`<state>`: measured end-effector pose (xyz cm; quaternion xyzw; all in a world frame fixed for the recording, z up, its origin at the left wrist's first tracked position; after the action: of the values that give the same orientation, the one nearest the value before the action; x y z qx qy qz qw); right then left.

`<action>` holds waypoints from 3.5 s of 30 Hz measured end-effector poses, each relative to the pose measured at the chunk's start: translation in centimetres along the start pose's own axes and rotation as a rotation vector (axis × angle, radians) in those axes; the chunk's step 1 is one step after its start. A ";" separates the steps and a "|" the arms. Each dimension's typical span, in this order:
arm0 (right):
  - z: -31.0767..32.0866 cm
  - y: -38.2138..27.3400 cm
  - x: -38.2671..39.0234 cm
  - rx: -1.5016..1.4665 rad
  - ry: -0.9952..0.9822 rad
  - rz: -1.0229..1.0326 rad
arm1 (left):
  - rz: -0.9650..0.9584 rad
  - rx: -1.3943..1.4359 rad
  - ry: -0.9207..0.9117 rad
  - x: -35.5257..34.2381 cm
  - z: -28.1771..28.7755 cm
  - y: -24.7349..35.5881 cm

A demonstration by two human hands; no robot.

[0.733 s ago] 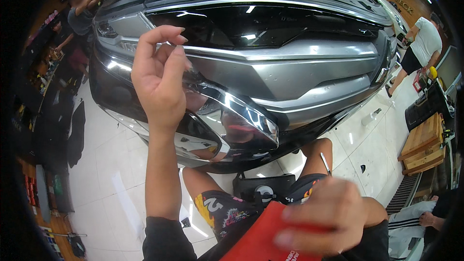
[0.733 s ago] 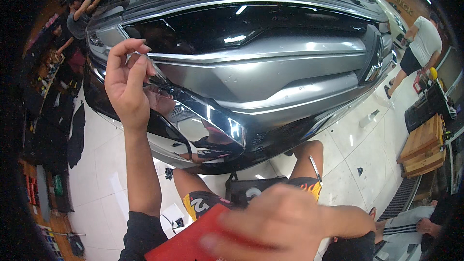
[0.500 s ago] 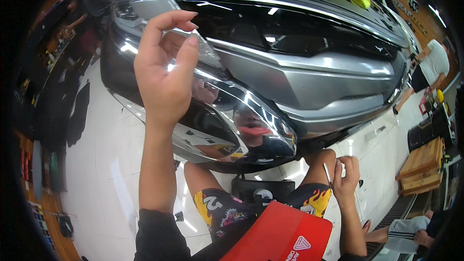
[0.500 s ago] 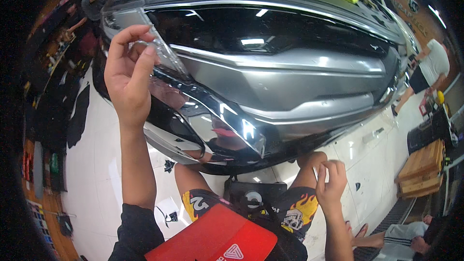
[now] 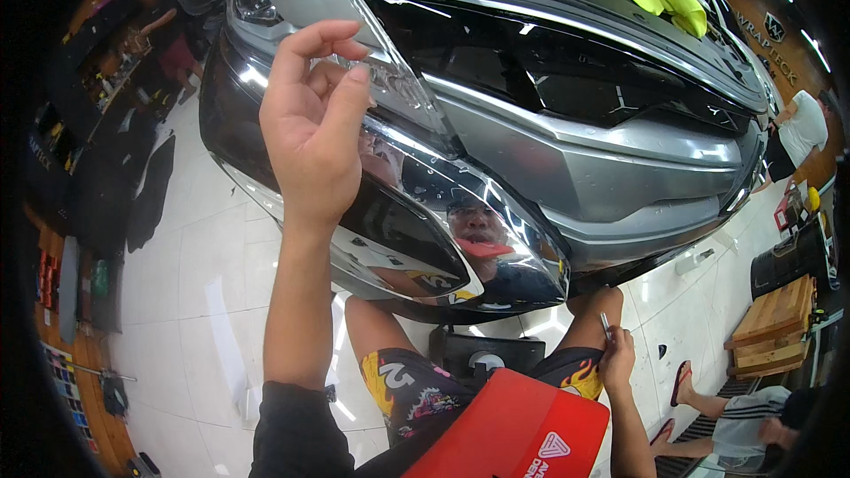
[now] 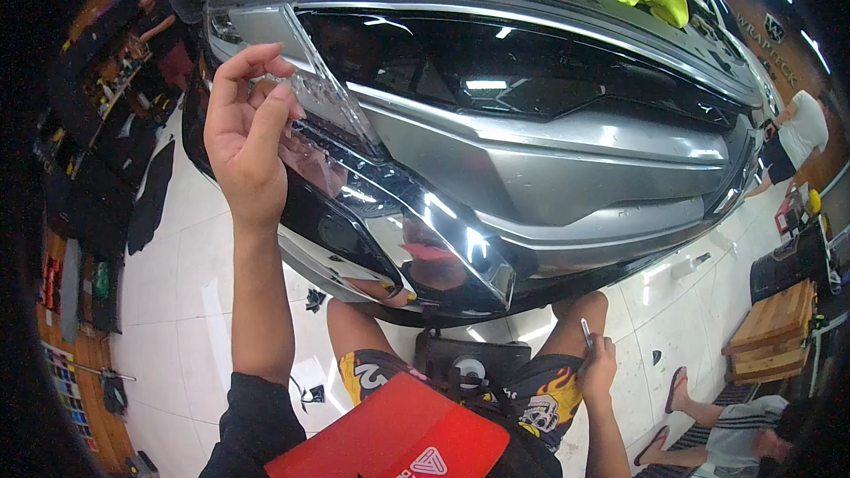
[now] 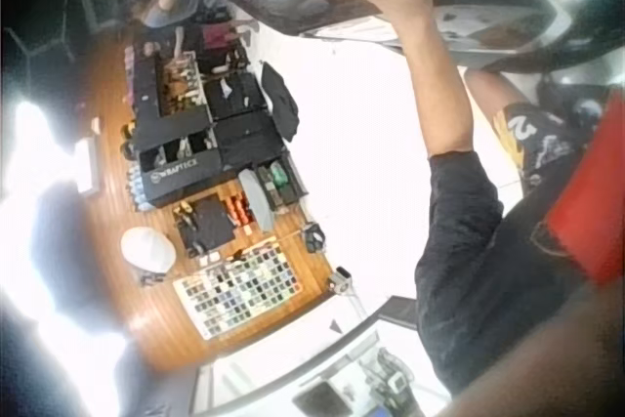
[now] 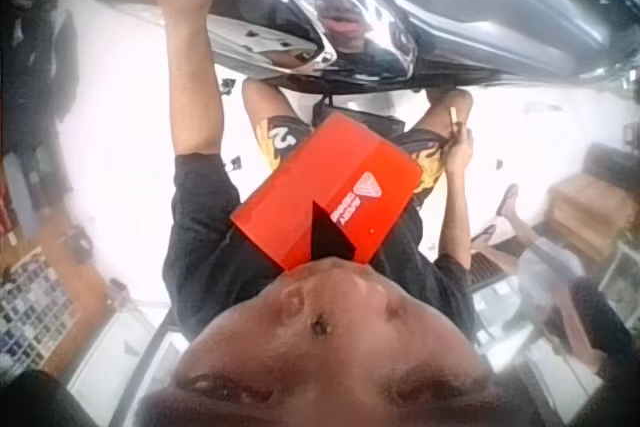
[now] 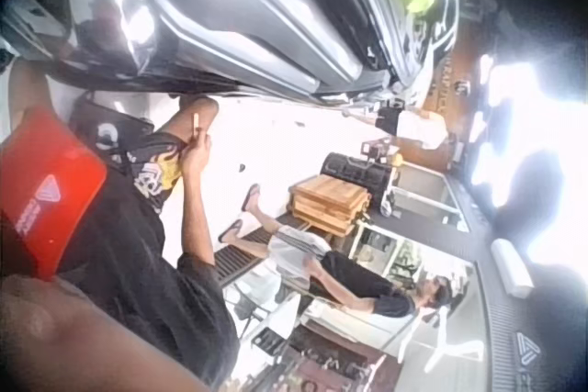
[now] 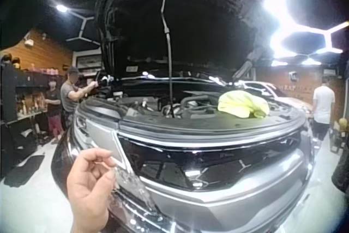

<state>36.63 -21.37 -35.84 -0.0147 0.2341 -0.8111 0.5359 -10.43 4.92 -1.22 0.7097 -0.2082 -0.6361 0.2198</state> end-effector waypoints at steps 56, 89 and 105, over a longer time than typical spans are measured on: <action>15.2 -34.9 -8.3 -1.080 -0.131 0.227 | -0.602 -0.390 -0.298 -2.3 -8.1 5.2; 12.5 -41.1 -9.7 -1.449 -0.532 -0.034 | -0.633 -0.733 -0.276 -1.3 -9.5 5.9; 12.5 -41.2 -10.1 -1.411 -0.528 -0.019 | -0.654 -0.680 -0.276 -1.2 -9.2 5.6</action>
<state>8.83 -4.01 -6.06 -0.5504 0.5617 -0.4429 0.4305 -1.52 1.50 3.86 0.5349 0.2176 -0.7920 0.1982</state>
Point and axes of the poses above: each hand's wrist, its own x-axis away from the middle knuckle, its own z-axis out of the back of the hand, y = z × x, the point moved 7 cm from there along -x, towards the middle knuckle, and after that the axes turned 5 degrees about y, right-handed, at the moved point
